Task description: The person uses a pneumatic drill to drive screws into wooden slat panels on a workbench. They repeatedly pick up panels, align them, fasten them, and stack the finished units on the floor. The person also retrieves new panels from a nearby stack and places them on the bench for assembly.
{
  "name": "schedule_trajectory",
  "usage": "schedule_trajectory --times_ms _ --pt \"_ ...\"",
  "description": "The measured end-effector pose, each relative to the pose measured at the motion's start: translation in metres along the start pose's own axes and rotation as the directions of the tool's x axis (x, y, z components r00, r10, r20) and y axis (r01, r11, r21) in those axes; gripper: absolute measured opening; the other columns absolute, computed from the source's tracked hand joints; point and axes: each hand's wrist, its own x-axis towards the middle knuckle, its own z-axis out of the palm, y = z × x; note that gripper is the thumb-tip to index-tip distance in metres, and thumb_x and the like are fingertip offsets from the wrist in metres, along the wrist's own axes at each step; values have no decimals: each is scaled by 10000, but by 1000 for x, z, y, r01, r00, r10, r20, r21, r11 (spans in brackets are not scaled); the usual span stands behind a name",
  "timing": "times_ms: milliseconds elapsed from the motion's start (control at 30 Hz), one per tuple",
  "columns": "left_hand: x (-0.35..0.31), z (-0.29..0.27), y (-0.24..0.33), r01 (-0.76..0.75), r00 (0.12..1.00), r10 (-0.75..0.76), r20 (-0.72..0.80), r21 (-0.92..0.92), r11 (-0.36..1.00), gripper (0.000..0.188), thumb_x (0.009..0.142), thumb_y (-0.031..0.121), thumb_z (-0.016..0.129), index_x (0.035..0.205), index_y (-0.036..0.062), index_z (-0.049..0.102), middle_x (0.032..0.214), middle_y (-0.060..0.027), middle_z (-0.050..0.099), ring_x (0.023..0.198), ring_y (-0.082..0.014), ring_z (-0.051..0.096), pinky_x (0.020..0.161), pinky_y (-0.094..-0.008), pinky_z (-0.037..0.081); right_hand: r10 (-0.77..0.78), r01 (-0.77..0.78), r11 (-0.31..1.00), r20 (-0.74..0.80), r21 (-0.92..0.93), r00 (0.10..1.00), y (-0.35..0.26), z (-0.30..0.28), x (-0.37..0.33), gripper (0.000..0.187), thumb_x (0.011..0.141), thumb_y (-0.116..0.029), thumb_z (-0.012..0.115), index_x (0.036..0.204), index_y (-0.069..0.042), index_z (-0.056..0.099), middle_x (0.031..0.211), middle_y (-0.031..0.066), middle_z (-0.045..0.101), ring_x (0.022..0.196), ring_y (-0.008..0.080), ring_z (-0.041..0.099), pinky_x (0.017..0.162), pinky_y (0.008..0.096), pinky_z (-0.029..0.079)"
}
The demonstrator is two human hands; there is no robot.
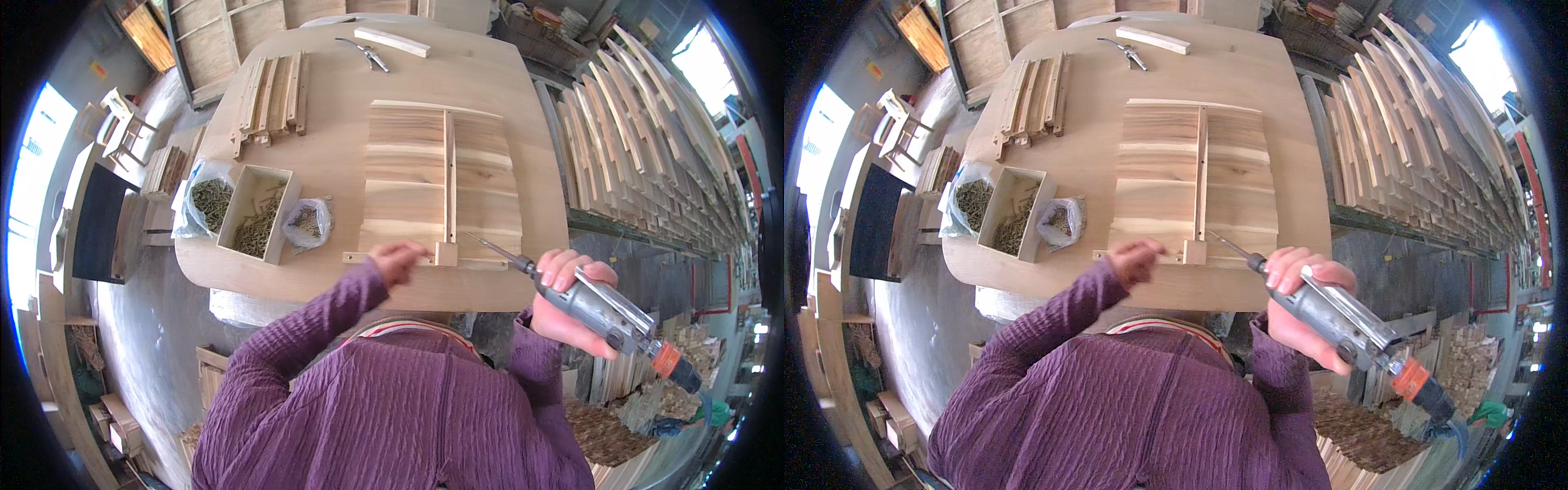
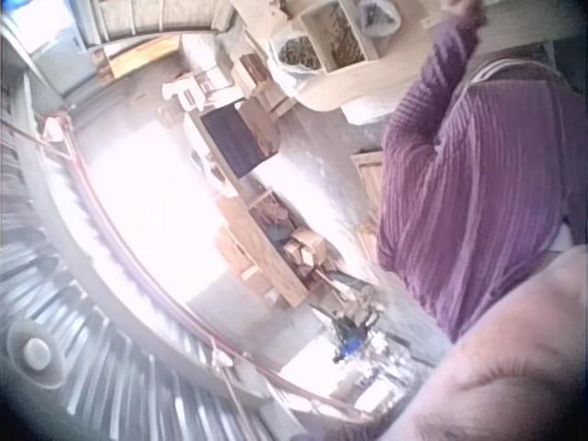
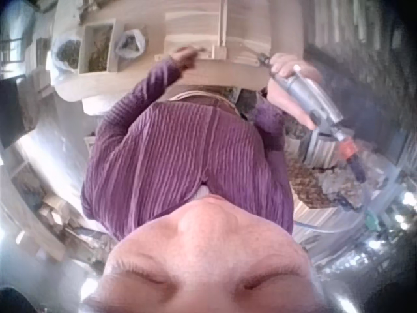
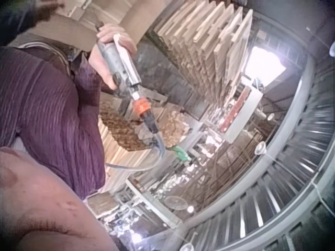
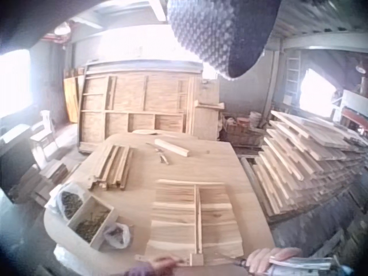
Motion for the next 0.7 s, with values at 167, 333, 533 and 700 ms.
schedule_trajectory --times_ms 167,333,533,700 --pt "-11 -119 20 -47 580 716 -388 862 505 213 778 231 595 859 38 633 783 -131 622 726 -216 614 649 -316 483 2 -3 1000 -35 -16 999 -2 -14 6 910 578 -800 493 1020 -7 446 688 81 505 601 196 479 558 328 387" --pt "-7 -155 5 356 604 666 -439 896 267 183 741 220 594 874 97 626 903 -112 589 817 -306 588 707 -400 482 53 -53 999 -75 -6 996 9 -9 11 905 581 -813 464 1002 -12 467 666 73 503 587 193 479 551 331 388" --pt "-1 -164 6 289 654 651 -385 923 255 151 716 198 608 826 94 619 875 -112 590 786 -305 587 691 -402 480 71 -72 997 -86 -20 994 17 -9 13 906 584 -818 450 996 -12 481 646 74 505 561 192 479 525 324 384" --pt "-3 -168 6 -44 427 866 -261 950 308 75 712 123 585 746 59 605 714 -109 589 695 -299 582 629 -365 472 90 -90 996 -76 1 993 18 -10 17 913 577 -828 441 988 -14 487 645 72 505 562 187 478 522 318 382"
